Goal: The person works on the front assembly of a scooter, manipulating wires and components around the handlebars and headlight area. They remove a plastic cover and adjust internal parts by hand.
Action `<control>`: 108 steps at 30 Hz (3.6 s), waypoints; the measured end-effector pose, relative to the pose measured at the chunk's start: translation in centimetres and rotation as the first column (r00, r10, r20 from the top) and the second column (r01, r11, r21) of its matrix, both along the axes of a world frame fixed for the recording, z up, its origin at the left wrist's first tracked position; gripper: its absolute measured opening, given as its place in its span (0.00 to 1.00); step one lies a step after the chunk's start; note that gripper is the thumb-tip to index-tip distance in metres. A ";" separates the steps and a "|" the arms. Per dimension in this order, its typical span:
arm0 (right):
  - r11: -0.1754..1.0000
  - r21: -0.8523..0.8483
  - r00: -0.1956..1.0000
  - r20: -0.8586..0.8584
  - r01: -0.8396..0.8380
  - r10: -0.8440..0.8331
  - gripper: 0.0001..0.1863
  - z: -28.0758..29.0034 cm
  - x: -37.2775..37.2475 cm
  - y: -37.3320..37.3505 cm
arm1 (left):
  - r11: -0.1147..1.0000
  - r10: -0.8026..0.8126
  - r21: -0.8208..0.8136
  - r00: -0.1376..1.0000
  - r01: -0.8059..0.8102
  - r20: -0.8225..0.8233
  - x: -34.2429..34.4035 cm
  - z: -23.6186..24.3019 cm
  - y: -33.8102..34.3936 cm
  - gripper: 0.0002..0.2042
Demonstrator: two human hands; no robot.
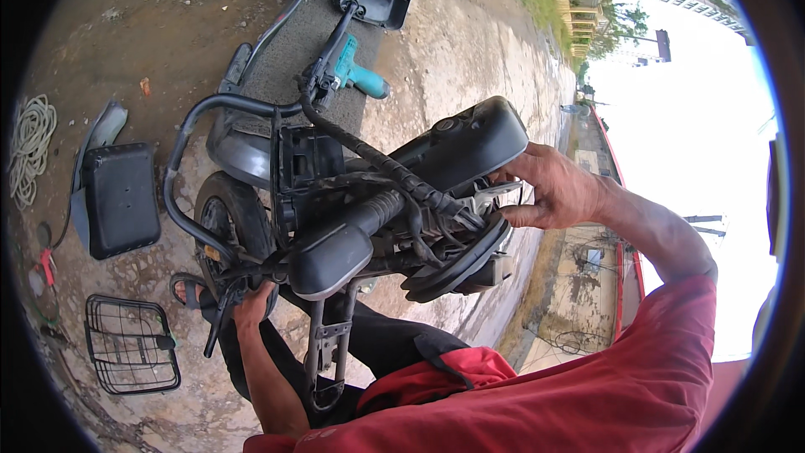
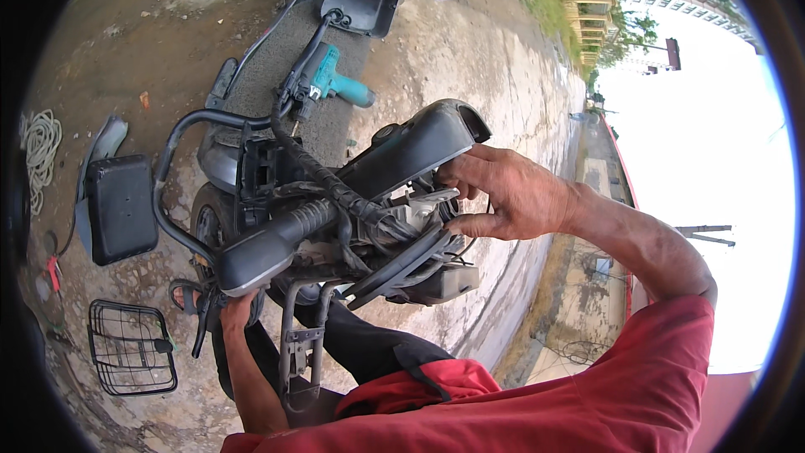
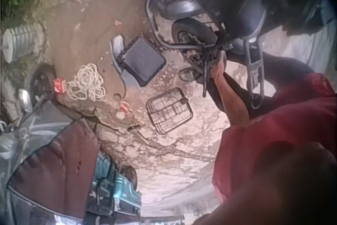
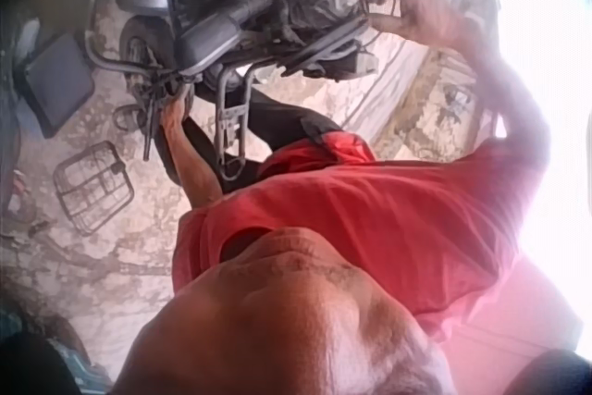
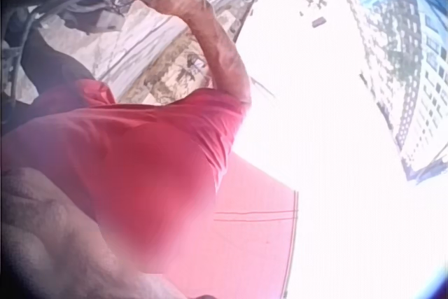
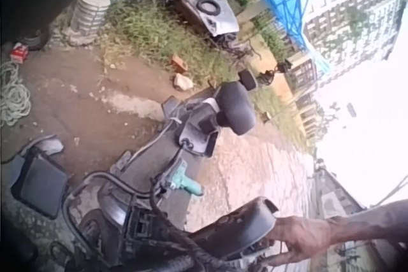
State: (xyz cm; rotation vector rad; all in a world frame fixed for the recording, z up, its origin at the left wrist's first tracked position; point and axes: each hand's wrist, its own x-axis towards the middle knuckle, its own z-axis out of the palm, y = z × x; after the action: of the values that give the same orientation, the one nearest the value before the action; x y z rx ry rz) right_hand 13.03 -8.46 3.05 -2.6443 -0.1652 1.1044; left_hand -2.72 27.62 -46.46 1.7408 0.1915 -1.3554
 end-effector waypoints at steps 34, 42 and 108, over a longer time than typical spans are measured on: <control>0.945 -0.131 0.922 -0.213 0.300 -0.322 0.23 0.3 0.5 1.0 | 1.000 -0.003 0.015 0.994 0.001 0.111 -1.3 -1.8 0.3 0.36; 1.000 -0.013 0.998 -0.055 -0.003 0.002 0.25 0.4 0.8 0.5 | 1.000 -0.011 0.005 0.998 0.011 0.055 -1.6 -2.5 0.4 0.37; 0.899 -0.134 0.893 -0.126 0.416 -0.432 0.28 0.2 -0.5 1.6 | 0.955 -0.218 0.187 0.972 0.232 -0.093 1.9 1.7 0.3 0.47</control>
State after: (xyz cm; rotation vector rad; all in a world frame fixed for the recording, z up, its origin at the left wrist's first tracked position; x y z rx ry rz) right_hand 12.55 -6.90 3.27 -2.4902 0.4941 1.1741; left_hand -0.84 27.91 -44.72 1.9255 0.1761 -1.6117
